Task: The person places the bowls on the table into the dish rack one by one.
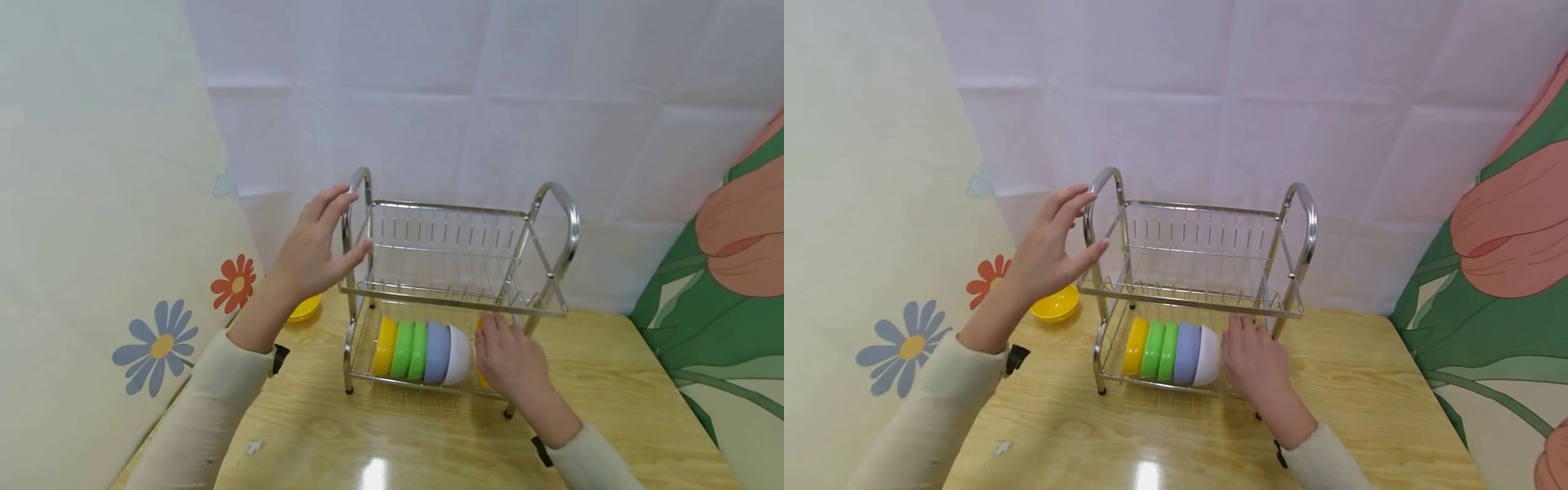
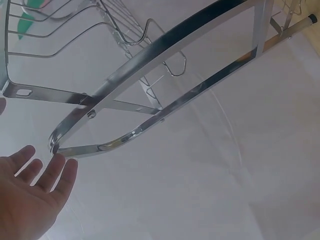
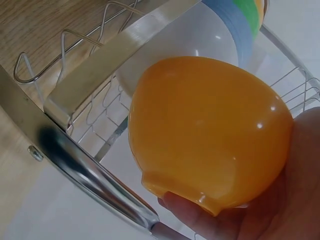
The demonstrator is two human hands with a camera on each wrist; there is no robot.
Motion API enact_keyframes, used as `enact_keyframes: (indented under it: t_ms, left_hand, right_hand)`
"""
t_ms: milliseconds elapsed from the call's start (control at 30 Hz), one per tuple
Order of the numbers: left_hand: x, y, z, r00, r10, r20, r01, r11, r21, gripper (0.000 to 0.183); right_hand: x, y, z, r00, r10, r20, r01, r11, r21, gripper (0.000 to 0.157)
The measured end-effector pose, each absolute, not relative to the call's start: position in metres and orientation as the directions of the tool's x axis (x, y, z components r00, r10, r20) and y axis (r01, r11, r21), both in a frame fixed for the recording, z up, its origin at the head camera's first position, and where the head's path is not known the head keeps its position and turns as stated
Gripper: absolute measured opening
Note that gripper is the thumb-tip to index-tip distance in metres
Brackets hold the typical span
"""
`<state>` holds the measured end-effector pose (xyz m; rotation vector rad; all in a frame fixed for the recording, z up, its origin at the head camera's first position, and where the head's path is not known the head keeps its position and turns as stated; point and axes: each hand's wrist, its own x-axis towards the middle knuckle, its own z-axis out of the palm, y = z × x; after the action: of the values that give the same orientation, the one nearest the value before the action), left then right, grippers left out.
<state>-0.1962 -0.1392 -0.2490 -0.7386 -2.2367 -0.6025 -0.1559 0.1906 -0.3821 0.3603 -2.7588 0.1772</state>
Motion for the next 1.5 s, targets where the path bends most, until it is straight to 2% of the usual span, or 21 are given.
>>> enact_keyframes:
  t_ms: [100,267,1000,1500]
  left_hand:
    - [-0.2,-0.138,-0.248,-0.615,0.327,0.717,0.639,0.74,0.211,0.068]
    - [-0.207,-0.135,-0.246,-0.61,0.333,0.719,0.65,0.729,0.213,0.067]
    - [-0.224,-0.126,-0.242,-0.677,0.284,0.679,0.595,0.754,0.278,0.065]
    - [-0.231,-0.12,-0.239,-0.737,0.262,0.623,0.54,0.782,0.31,0.07]
  right_hand:
    - [-0.159,0.189,-0.385,-0.912,-0.214,0.35,-0.255,0.964,-0.075,0.04]
    - [-0.164,0.188,-0.391,-0.921,-0.2,0.335,-0.242,0.966,-0.087,0.039]
    - [-0.181,0.186,-0.408,-0.921,-0.219,0.321,-0.268,0.956,-0.116,0.038]
    - [-0.187,0.186,-0.414,-0.952,-0.211,0.22,-0.254,0.949,-0.189,0.042]
